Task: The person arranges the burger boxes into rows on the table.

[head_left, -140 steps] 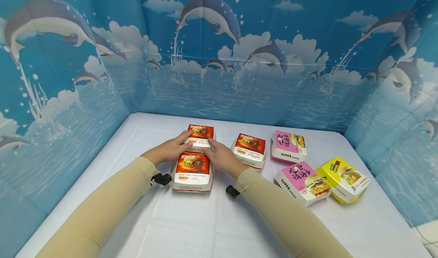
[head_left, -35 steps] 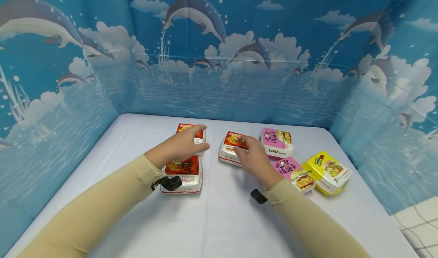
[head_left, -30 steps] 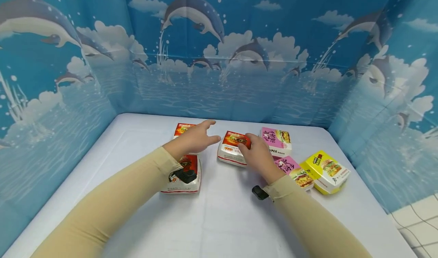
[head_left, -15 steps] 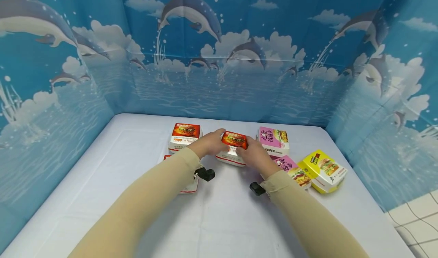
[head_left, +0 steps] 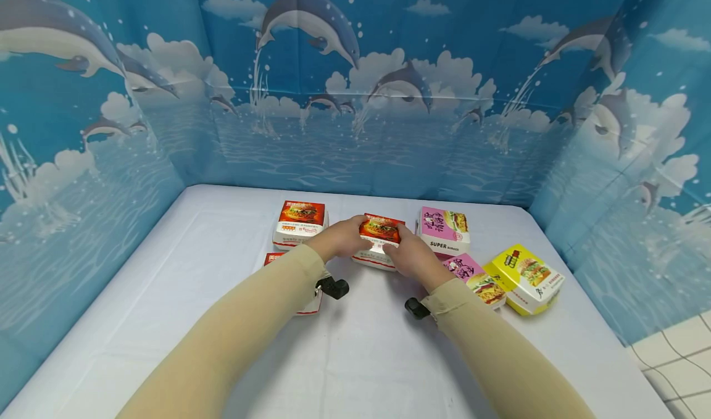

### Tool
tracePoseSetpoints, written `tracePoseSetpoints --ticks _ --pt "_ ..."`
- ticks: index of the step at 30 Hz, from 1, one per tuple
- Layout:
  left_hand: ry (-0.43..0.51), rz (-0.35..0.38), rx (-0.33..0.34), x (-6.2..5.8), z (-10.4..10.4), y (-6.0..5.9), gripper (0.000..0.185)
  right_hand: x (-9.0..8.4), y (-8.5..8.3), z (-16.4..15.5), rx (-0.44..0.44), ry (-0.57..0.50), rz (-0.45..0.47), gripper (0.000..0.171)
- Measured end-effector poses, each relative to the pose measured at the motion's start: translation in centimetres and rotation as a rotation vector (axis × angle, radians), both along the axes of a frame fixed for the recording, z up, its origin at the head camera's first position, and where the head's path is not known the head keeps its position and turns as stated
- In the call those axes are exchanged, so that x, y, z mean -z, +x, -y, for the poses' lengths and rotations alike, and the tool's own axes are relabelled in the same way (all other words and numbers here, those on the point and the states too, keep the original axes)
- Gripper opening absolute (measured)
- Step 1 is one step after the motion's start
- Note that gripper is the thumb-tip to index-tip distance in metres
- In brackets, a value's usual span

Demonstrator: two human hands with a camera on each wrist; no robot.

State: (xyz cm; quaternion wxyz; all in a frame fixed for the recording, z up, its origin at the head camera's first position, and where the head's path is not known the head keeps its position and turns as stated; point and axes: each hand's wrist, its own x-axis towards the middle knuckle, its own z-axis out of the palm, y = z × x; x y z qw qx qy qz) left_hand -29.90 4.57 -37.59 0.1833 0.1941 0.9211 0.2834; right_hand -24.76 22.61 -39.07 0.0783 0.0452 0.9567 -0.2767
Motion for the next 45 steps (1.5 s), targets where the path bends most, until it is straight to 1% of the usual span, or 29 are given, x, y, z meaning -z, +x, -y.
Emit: tracePoseSetpoints --ticks 4,9,14,19,26,30,33,38,45 --pt "0.012 -0.007 -0.003 0.1 0.0 0.1 0.08 0.1 -0.1 0.0 0.003 -0.008 0.002 0.078" --pt "-0.002 -0.022 -0.008 0.3 0.0 0.0 0.081 0.2 -0.2 0.1 0.0 -0.009 0.005 0.076" --pt "0.004 -0.04 -0.034 0.5 0.0 -0.1 0.082 0.0 -0.3 0.2 0.003 -0.015 -0.005 0.076" --pt "0.034 -0.046 -0.068 0.4 0.0 -0.3 0.082 -0.1 -0.7 0.4 0.009 -0.021 -0.037 0.075" --pt "0.065 -0.055 -0.115 0.2 0.1 -0.4 0.082 -0.2 -1.5 1.0 0.001 -0.01 -0.136 0.07" --pt "0.073 -0.048 -0.144 0.2 0.2 -0.4 0.081 -0.1 -1.9 1.5 0.024 -0.025 -0.149 0.068" --pt "0.072 -0.041 -0.161 0.2 0.2 -0.4 0.081 0.0 -2.3 1.8 0.042 -0.034 -0.142 0.067" --pt "0.049 -0.036 -0.178 0.3 0.2 -0.8 0.082 0.5 -3.0 1.8 0.041 -0.047 -0.131 0.066" --pt "0.005 -0.022 -0.186 0.7 -0.1 -1.2 0.081 1.1 -3.5 1.9 0.038 -0.059 -0.089 0.065"
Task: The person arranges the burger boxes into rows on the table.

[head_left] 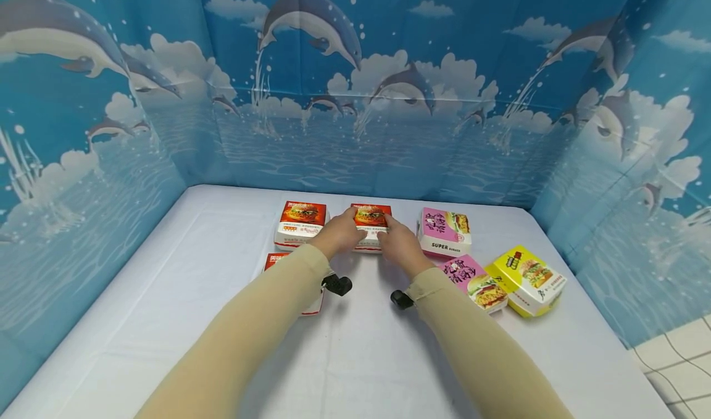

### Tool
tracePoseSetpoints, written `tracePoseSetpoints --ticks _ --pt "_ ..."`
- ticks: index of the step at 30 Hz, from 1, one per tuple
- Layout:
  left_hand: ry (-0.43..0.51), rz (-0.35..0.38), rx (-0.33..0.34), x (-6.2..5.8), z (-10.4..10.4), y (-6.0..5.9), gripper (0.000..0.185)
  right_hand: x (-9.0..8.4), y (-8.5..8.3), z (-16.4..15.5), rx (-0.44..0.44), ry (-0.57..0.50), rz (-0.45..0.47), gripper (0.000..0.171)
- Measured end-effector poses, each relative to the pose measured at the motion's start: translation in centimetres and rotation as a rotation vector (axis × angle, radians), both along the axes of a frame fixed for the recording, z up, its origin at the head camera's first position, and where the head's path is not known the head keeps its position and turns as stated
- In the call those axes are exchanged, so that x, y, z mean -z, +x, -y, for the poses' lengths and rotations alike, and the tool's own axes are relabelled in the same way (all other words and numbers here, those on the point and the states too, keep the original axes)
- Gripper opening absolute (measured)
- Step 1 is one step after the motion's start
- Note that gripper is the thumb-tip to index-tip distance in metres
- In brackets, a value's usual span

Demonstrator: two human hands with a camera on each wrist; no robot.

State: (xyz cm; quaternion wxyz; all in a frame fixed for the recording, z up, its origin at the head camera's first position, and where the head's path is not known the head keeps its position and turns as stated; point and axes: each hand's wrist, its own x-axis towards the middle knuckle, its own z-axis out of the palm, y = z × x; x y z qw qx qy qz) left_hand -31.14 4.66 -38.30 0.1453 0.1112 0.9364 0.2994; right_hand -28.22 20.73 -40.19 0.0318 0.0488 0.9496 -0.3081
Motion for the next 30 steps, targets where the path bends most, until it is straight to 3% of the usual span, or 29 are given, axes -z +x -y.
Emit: tracePoseSetpoints --ticks 15,30 --pt "-0.039 -0.017 -0.005 0.3 -0.2 0.1 0.079 0.7 -0.2 -0.2 -0.034 0.039 0.022 0.064" --pt "-0.021 -0.017 -0.043 0.6 -0.5 -0.2 0.078 1.1 -0.2 -0.3 -0.019 -0.01 0.049 0.064"
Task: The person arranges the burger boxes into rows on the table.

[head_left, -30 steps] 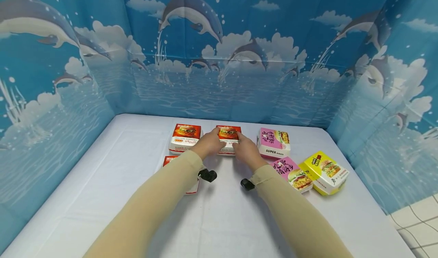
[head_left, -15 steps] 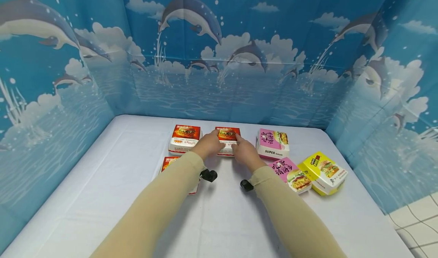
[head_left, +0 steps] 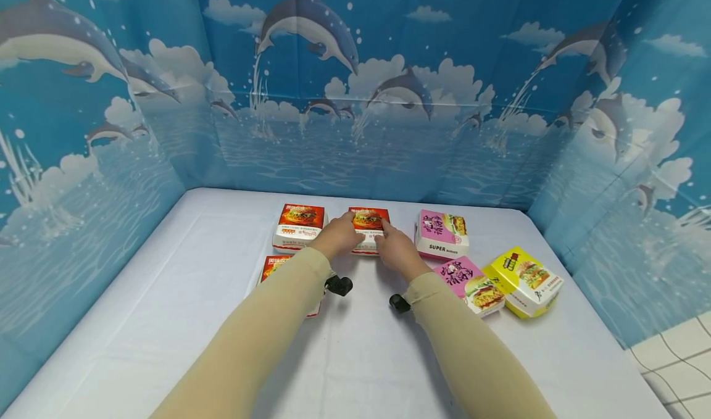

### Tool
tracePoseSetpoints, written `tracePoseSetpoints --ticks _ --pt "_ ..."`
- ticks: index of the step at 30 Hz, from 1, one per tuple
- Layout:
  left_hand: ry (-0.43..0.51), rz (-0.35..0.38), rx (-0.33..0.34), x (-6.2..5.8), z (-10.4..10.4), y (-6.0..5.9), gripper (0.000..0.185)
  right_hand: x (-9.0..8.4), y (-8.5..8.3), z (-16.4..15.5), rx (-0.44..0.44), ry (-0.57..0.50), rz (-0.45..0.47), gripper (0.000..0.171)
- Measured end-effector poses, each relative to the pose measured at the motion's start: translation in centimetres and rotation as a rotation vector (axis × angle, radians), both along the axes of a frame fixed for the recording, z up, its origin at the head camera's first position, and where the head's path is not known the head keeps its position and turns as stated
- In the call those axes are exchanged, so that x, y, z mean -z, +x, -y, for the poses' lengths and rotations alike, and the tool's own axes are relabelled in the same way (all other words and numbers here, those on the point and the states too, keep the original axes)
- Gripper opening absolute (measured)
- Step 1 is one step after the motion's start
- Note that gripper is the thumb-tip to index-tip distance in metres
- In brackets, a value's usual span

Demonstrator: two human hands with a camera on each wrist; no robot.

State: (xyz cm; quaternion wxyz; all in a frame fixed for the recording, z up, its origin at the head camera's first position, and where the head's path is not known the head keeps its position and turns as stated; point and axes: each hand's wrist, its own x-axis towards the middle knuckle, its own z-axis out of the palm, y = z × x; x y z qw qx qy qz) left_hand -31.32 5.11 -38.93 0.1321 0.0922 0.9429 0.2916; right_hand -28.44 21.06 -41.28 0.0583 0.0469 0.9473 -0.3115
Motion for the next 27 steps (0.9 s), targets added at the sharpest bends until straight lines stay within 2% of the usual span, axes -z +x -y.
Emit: tracePoseSetpoints --ticks 13,27 --pt "0.012 -0.001 -0.001 -0.01 0.04 0.14 0.077 0.02 0.1 0.01 0.001 -0.003 -0.006 0.064" --pt "0.025 0.036 -0.011 0.02 -0.02 -0.41 0.08 0.13 0.08 0.0 0.008 -0.015 -0.001 0.065"
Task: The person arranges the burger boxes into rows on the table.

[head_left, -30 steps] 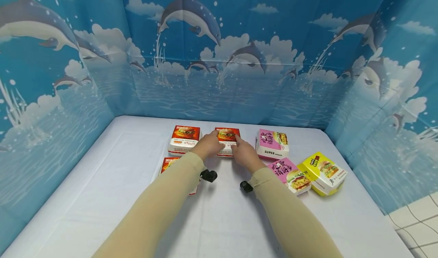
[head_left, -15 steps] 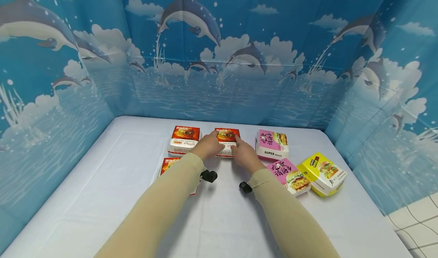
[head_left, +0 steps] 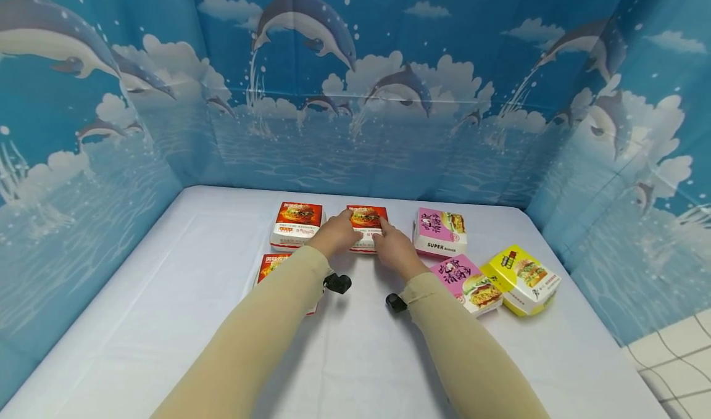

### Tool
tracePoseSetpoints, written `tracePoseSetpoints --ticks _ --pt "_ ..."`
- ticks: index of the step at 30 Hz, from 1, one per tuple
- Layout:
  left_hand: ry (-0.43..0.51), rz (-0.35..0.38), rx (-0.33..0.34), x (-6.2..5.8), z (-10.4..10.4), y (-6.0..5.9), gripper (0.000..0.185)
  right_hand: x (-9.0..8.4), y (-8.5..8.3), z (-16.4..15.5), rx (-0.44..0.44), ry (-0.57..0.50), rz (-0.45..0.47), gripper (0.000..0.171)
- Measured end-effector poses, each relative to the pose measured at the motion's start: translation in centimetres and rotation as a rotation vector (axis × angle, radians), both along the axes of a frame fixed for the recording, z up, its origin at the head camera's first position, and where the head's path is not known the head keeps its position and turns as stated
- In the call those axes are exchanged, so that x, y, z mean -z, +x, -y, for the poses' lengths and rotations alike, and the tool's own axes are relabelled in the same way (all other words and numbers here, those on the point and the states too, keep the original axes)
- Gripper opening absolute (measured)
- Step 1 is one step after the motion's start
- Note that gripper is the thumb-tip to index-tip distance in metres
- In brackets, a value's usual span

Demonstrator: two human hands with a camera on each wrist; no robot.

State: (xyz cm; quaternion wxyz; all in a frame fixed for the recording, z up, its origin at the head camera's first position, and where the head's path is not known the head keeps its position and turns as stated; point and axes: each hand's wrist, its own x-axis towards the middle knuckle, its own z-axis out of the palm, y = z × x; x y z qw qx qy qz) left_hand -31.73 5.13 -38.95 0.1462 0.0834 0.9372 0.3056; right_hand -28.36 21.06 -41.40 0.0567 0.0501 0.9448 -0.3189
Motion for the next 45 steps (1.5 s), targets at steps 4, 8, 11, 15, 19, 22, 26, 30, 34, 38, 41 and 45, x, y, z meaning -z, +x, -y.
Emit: tracePoseSetpoints --ticks 4,8,11,15,19,22,26,30,34,38,41,45 --pt "0.005 -0.002 0.004 -0.1 0.1 0.1 0.08 0.0 0.0 0.1 0.003 -0.006 -0.001 0.064" --pt "0.004 -0.011 0.008 -0.1 0.2 0.4 0.08 0.0 0.1 0.2 0.011 -0.019 -0.002 0.064" --pt "0.001 -0.014 0.006 -0.1 0.2 0.5 0.079 0.1 0.2 0.2 0.014 -0.018 -0.003 0.064" --pt "0.005 -0.009 0.002 -0.1 0.1 0.4 0.079 0.1 0.2 0.3 0.007 -0.006 -0.013 0.064" --pt "0.026 -0.005 0.005 -0.1 0.1 0.4 0.079 0.1 0.3 0.4 -0.002 0.012 -0.022 0.064" --pt "0.039 -0.001 0.003 -0.1 0.1 0.4 0.079 0.0 0.4 0.5 0.0 0.015 -0.015 0.064" --pt "0.035 -0.002 0.003 -0.1 0.2 0.4 0.079 -0.2 0.5 0.6 0.007 0.016 -0.004 0.064" --pt "0.048 -0.005 0.0 -0.4 0.1 0.4 0.081 -0.5 0.7 0.7 0.004 0.054 -0.039 0.064" --pt "0.046 -0.023 0.01 -0.9 -0.1 0.7 0.081 -1.2 1.7 0.9 0.006 0.093 -0.093 0.065" --pt "0.012 -0.081 0.013 -2.3 -0.4 1.7 0.077 -2.8 3.7 1.1 0.013 0.094 -0.132 0.065" --pt "-0.011 -0.128 0.012 -3.6 -0.7 3.1 0.075 -4.4 5.4 0.6 -0.002 0.087 -0.164 0.063" --pt "0.009 -0.18 0.048 -5.1 -1.5 5.8 0.075 -6.3 7.6 -1.4 -0.024 0.121 -0.182 0.059"
